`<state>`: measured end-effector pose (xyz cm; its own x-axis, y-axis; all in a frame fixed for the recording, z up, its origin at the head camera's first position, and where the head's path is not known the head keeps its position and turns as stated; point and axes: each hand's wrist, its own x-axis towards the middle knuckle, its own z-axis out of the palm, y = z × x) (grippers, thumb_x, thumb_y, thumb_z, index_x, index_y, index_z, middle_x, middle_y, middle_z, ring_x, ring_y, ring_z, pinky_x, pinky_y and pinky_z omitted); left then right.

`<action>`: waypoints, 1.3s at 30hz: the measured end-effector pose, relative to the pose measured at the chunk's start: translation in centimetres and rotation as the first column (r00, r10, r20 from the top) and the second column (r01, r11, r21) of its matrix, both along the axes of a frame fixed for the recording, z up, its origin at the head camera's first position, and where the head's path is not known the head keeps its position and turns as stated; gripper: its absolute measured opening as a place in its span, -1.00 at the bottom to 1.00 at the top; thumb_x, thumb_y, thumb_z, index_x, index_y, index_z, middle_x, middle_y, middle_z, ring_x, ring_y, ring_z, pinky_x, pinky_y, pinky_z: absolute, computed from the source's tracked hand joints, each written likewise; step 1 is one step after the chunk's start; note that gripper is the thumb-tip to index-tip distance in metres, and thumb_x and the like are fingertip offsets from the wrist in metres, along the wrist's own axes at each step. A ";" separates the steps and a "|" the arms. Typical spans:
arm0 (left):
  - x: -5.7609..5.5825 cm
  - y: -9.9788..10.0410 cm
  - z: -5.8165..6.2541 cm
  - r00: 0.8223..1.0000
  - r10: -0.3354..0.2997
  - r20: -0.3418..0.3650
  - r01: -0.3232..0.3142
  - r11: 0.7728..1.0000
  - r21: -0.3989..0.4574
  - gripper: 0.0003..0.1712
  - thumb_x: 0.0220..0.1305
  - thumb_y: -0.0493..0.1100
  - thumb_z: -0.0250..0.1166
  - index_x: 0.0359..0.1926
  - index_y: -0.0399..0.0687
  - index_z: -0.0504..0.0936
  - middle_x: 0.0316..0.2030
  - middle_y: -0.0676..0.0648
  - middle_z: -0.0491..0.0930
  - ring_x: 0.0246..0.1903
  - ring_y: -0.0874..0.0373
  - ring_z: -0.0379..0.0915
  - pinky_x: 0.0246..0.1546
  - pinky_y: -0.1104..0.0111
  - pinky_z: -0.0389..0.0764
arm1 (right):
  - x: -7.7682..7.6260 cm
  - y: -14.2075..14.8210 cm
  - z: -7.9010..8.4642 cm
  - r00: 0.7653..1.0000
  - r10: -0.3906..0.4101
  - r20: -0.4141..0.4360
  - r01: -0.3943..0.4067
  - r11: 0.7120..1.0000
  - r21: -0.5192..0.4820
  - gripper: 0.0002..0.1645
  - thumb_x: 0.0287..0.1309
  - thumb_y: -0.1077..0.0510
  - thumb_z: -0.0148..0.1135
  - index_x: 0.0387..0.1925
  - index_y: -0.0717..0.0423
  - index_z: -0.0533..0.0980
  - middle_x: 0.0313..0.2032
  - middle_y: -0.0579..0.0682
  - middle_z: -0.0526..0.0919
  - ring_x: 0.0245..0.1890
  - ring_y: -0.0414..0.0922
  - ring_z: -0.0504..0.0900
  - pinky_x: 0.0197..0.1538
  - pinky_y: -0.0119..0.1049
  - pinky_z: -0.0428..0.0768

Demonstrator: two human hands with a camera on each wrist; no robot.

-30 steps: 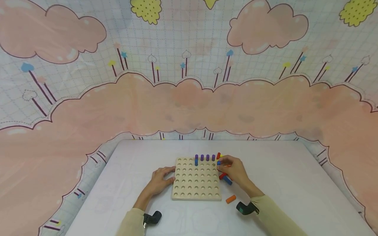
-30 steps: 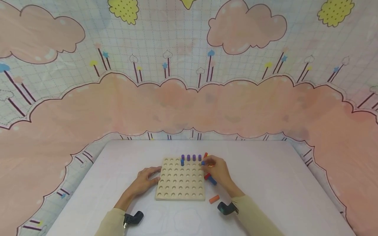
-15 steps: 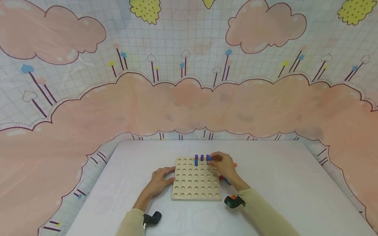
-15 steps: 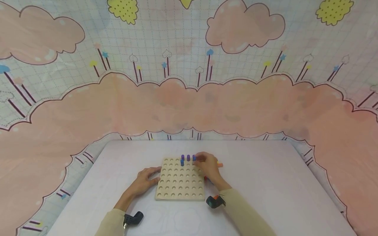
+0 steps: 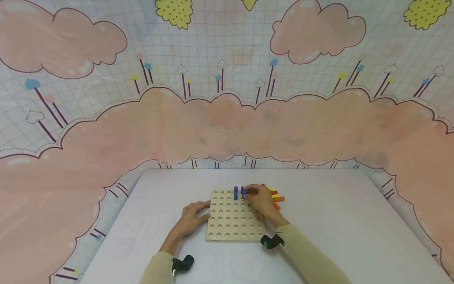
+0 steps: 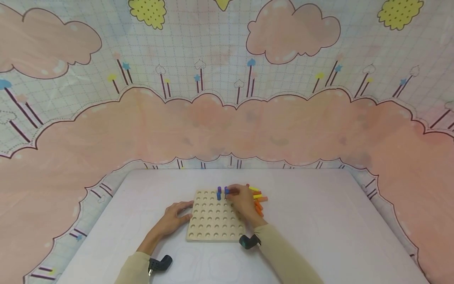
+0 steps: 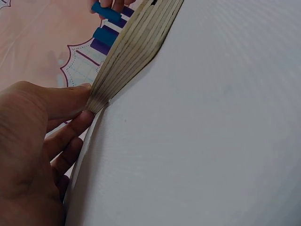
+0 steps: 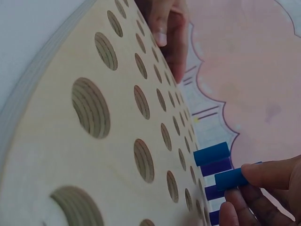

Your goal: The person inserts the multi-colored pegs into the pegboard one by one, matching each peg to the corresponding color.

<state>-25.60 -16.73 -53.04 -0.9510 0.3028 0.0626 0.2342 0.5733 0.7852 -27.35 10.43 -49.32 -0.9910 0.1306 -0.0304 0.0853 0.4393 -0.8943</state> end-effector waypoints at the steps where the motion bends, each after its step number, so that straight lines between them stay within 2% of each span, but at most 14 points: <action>1: 0.0 0.0 0.0 1.000 0.004 0.008 -0.004 1.000 -0.003 -0.46 0.28 -0.16 0.31 0.28 -0.04 0.51 0.21 -0.05 0.56 0.32 -0.08 0.25 0.43 -0.03 -0.13 | -0.1 0.0 -0.1 1.000 0.003 0.000 -0.003 1.000 -0.006 -0.75 0.10 0.25 0.41 -0.13 0.04 0.68 -0.20 0.00 0.74 -0.26 -0.12 0.66 -0.08 -0.25 0.69; 9: -0.2 0.0 0.0 1.000 0.010 0.007 -0.010 1.000 -0.004 -0.46 0.29 -0.17 0.31 0.29 -0.02 0.50 0.21 -0.03 0.56 0.33 -0.07 0.24 0.44 -0.02 -0.15 | -0.4 -0.2 -0.7 1.000 0.009 -0.020 -0.010 1.000 -0.015 -0.76 0.12 0.30 0.38 -0.15 0.06 0.69 -0.16 0.01 0.75 -0.17 -0.10 0.65 -0.02 -0.21 0.68; 19: -0.2 0.4 0.1 0.999 0.044 0.017 -0.044 0.999 -0.015 -0.47 0.28 -0.15 0.31 0.28 0.00 0.51 0.22 -0.02 0.56 0.34 -0.06 0.23 0.45 -0.03 -0.12 | -0.8 -0.1 -0.5 0.997 0.053 -0.047 -0.051 0.998 0.030 -0.74 0.12 0.31 0.37 -0.13 0.06 0.68 -0.20 0.01 0.74 -0.28 -0.12 0.64 -0.06 -0.23 0.70; 30: -0.3 0.6 0.3 0.998 0.052 0.021 -0.051 0.999 -0.013 -0.48 0.28 -0.15 0.32 0.27 0.02 0.52 0.22 -0.02 0.56 0.35 -0.06 0.22 0.45 -0.05 -0.12 | -1.2 -0.2 -0.4 0.999 0.028 -0.024 -0.026 0.997 0.071 -0.76 0.12 0.33 0.37 -0.15 0.07 0.69 -0.20 0.03 0.74 -0.27 -0.10 0.64 -0.05 -0.20 0.69; 36: -0.3 0.6 0.4 0.998 0.050 0.029 -0.050 0.999 -0.002 -0.47 0.28 -0.16 0.32 0.27 0.00 0.52 0.21 -0.03 0.56 0.35 -0.07 0.22 0.44 -0.05 -0.13 | -1.0 0.1 0.2 1.000 0.013 -0.006 -0.012 0.995 0.101 -0.79 0.15 0.26 0.35 -0.16 0.02 0.68 -0.20 -0.02 0.74 -0.25 -0.12 0.63 -0.04 -0.21 0.69; 39: -0.3 0.6 0.4 0.998 0.047 0.029 -0.047 0.999 0.000 -0.47 0.28 -0.17 0.32 0.27 -0.01 0.52 0.21 -0.03 0.56 0.34 -0.07 0.22 0.44 -0.05 -0.13 | -0.6 0.6 1.0 0.999 0.002 -0.045 0.004 0.992 0.125 -0.83 0.15 0.21 0.36 -0.19 0.01 0.68 -0.24 -0.03 0.75 -0.24 -0.11 0.64 -0.03 -0.18 0.67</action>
<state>-25.95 -16.18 -52.61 -0.9657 0.2572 0.0345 0.1835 0.5829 0.7916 -27.98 10.99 -48.27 -0.9909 0.1313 0.0304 0.0470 0.5475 -0.8355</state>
